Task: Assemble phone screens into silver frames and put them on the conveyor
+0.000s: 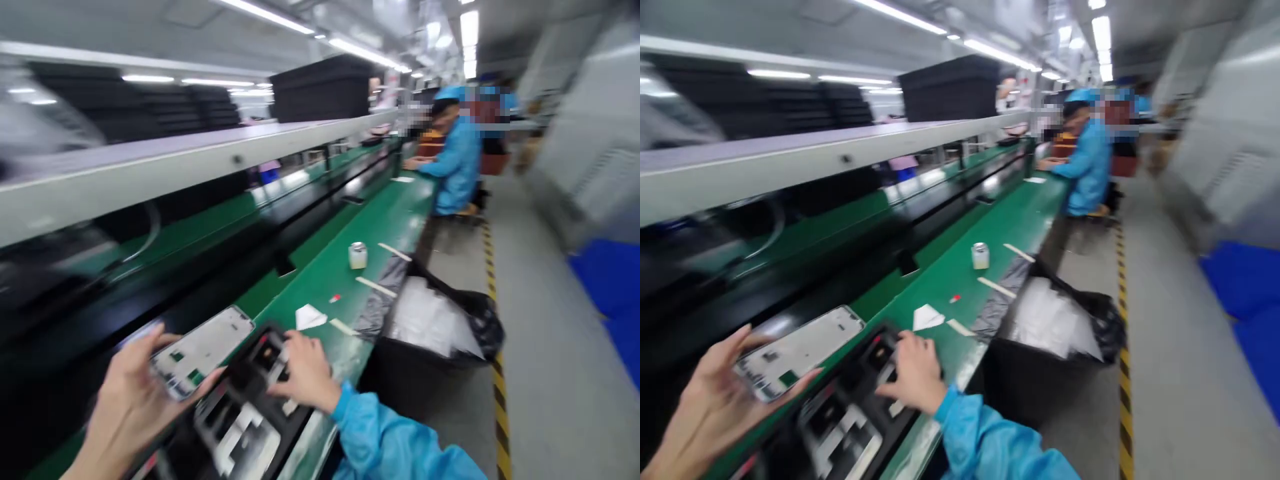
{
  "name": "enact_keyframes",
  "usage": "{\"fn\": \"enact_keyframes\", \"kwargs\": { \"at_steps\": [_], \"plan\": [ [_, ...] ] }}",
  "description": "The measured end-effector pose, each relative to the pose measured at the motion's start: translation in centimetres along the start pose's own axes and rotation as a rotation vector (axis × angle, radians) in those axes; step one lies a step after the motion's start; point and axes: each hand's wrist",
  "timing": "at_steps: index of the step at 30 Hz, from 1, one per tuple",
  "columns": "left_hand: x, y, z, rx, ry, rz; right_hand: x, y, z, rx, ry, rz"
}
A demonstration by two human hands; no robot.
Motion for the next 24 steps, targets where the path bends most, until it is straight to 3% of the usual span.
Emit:
{"fn": "enact_keyframes", "kwargs": {
  "at_steps": [2, 4, 6, 9, 11, 13, 15, 18, 24],
  "plan": [
    [-4.6, 3.7, 1.2, 0.057, 0.032, 0.092, -2.3, 0.9, 0.4, -0.045, 0.065, -0.024],
    [-8.9, 5.6, 3.3, -0.069, 0.251, 0.306, -3.8, 2.0, 1.2, -0.122, 0.066, -0.029],
    [-12.1, 5.6, 5.2, -0.584, 0.517, 0.516, -4.3, 2.8, 2.4, -0.166, 0.07, -0.036],
    [-15.0, 4.4, 6.5, -0.87, 0.703, 0.671, -4.0, 3.7, 4.1, -0.168, 0.026, -0.017],
    [-16.0, 4.0, 6.5, -1.243, 0.851, 0.731, -3.6, 4.3, 4.8, -0.132, -0.013, -0.016],
    [-16.8, 4.0, 6.4, -1.583, 0.955, 0.674, -3.4, 4.9, 4.9, -0.094, -0.016, -0.031],
    [-17.5, 4.2, 6.4, -1.756, 0.974, 0.538, -3.5, 5.5, 4.6, -0.07, 0.007, -0.036],
    [-18.2, 4.4, 6.8, -1.832, 0.866, 0.373, -3.7, 6.2, 3.5, -0.051, 0.042, 0.009],
    [-19.1, 4.7, 9.1, -1.922, 0.699, 0.214, -4.4, 6.5, -1.1, 0.04, 0.033, 0.076]
  ]
}}
Point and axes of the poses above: each hand's wrist, its own x-axis towards the middle knuckle, its own y-axis out of the back of the hand, z = x × y
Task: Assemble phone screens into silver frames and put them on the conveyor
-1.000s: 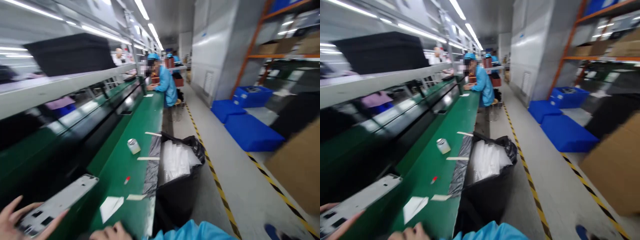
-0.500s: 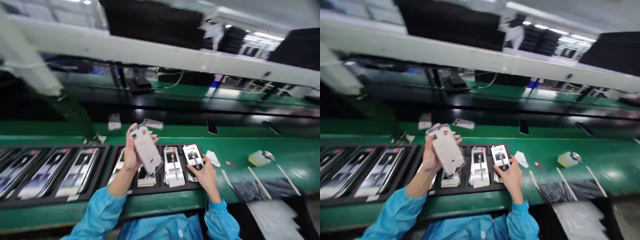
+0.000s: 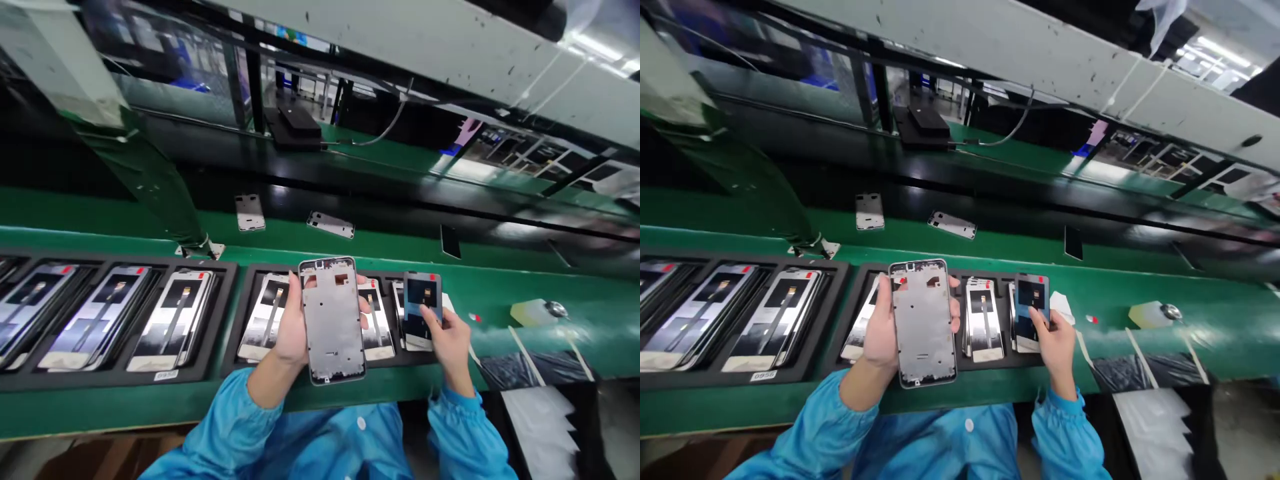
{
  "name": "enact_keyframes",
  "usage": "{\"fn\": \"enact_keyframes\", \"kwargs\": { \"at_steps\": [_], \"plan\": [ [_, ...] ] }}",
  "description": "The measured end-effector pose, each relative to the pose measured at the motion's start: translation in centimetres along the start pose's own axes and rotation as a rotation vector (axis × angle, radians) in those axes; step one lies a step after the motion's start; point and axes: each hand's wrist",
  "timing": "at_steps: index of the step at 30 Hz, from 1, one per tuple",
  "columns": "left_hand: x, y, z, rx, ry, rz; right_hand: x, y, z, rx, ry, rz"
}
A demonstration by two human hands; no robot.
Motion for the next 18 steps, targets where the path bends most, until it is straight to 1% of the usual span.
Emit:
{"fn": "enact_keyframes", "kwargs": {
  "at_steps": [3, 6, 8, 10, 13, 18],
  "plan": [
    [-0.6, -0.7, -0.6, -0.043, 0.009, -0.07, -1.0, -0.5, -3.3, 0.152, -0.005, -0.019],
    [-0.8, -1.5, -1.2, -0.072, -0.014, -0.101, -2.2, -0.8, -6.2, 0.274, -0.001, -0.095],
    [-0.9, -2.1, -1.4, -0.058, 0.0, -0.097, -2.9, -0.6, -7.5, 0.325, 0.01, -0.154],
    [-1.0, -2.7, -1.3, -0.011, 0.032, -0.053, -3.3, -0.3, -8.4, 0.35, 0.029, -0.202],
    [-1.1, -3.3, -1.1, 0.053, 0.053, 0.008, -3.5, -0.1, -9.1, 0.355, 0.06, -0.24],
    [-1.5, -2.8, -1.5, -0.006, 0.062, -0.008, -3.6, -1.0, -9.8, 0.38, 0.084, -0.308]
  ]
}}
Point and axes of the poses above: each hand's wrist, its own x-axis towards the middle knuckle, its own y-axis out of the back of the hand, z = x × y
